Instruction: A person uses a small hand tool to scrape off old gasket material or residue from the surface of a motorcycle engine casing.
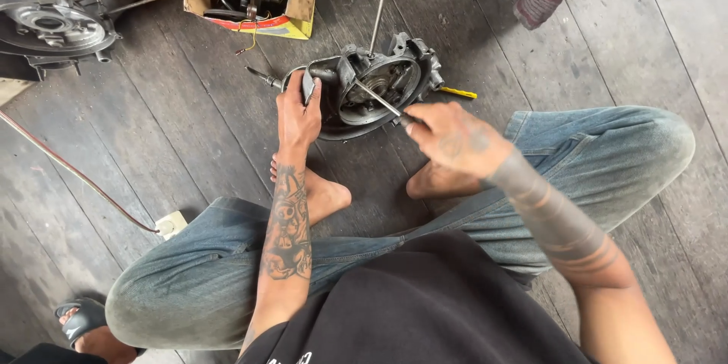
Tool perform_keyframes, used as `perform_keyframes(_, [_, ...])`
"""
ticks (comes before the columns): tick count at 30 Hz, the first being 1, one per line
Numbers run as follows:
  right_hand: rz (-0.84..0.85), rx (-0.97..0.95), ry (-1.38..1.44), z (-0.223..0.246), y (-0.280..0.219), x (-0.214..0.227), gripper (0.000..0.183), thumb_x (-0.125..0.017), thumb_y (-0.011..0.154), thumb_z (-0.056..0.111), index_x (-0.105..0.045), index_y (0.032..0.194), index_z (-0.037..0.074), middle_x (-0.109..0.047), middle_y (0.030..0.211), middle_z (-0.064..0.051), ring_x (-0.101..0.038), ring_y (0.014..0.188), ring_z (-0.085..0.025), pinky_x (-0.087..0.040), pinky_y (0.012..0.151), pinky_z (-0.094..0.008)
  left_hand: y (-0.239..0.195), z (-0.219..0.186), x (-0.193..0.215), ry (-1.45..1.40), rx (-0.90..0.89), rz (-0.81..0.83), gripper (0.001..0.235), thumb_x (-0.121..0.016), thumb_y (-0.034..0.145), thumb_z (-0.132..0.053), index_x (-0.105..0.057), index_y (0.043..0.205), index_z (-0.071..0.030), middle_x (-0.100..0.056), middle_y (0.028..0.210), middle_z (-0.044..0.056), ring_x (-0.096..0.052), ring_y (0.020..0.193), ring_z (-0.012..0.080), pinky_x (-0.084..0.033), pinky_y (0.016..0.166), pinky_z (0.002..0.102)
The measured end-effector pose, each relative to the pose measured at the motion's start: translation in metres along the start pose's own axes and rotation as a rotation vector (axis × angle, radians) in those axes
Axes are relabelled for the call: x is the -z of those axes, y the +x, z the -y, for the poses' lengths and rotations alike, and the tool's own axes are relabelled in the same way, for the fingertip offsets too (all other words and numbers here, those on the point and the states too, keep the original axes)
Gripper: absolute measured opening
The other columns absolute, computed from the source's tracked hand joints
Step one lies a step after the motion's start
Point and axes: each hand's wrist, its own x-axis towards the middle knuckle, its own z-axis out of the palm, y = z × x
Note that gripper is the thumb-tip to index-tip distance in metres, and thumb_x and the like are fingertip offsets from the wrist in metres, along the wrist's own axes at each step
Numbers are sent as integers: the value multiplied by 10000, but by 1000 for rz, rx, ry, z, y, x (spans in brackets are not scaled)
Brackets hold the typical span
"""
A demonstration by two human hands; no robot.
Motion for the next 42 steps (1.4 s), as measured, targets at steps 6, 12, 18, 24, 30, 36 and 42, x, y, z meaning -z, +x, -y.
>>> perform_keyframes(6, [334,-958,1163,-23,-2,-48,367,-528,951,134,-644,1267,-11,-577,624,-141,-584,402,-215,-464,221,-328,-2,-5,1,-11,22,-9,233,-519,1053,-306,-642,1094,-113,-595,713,208,-593,666,329,-454,679,447])
perform_keyframes(12, [316,-918,283,-16,-8,-66,338,-531,1004,399,-595,1336,408,-746,1111,30,-721,1057,-370,-342,1035,-788,-2,-5,-6,19,37,-48,201,-528,1038,-280,-631,1075,-112,-602,712,233,-593,649,380,-445,686,473])
perform_keyframes(18, [381,-772,471,-14,10,6,354,-530,983,241,-681,1275,110,-750,962,-247,-731,860,-489,-568,821,-610,1,5,-7,41,20,-26,230,-498,1059,-286,-630,1096,-100,-591,681,210,-569,626,287,-470,659,424])
perform_keyframes(24, [318,-744,679,-22,10,-17,394,-507,986,153,-657,1285,-55,-705,748,-209,-660,474,-208,-545,363,-285,1,1,-7,31,25,-62,224,-533,1037,-280,-631,1141,-107,-588,679,208,-555,612,312,-461,664,445])
perform_keyframes(30, [214,-139,116,-8,-12,8,821,-775,616,382,-552,1308,0,-484,1406,-172,-566,1012,-374,-531,828,-440,3,5,-5,39,11,-64,197,-517,1042,-263,-635,1088,-113,-599,695,213,-551,608,310,-457,663,442])
perform_keyframes(36, [400,-726,291,-23,-4,51,390,-562,972,278,-666,1330,164,-764,1007,-191,-725,904,-450,-575,786,-576,2,6,-1,42,11,-33,186,-502,1055,-280,-637,1069,-154,-592,678,182,-571,618,279,-458,650,433])
perform_keyframes(42, [-92,18,-609,-48,-6,20,248,-628,893,195,-750,1090,284,-577,938,1,-562,715,-166,-498,662,-298,1,3,-3,40,-23,-18,186,-509,1047,-268,-645,1071,-144,-603,692,184,-575,633,280,-464,662,426])
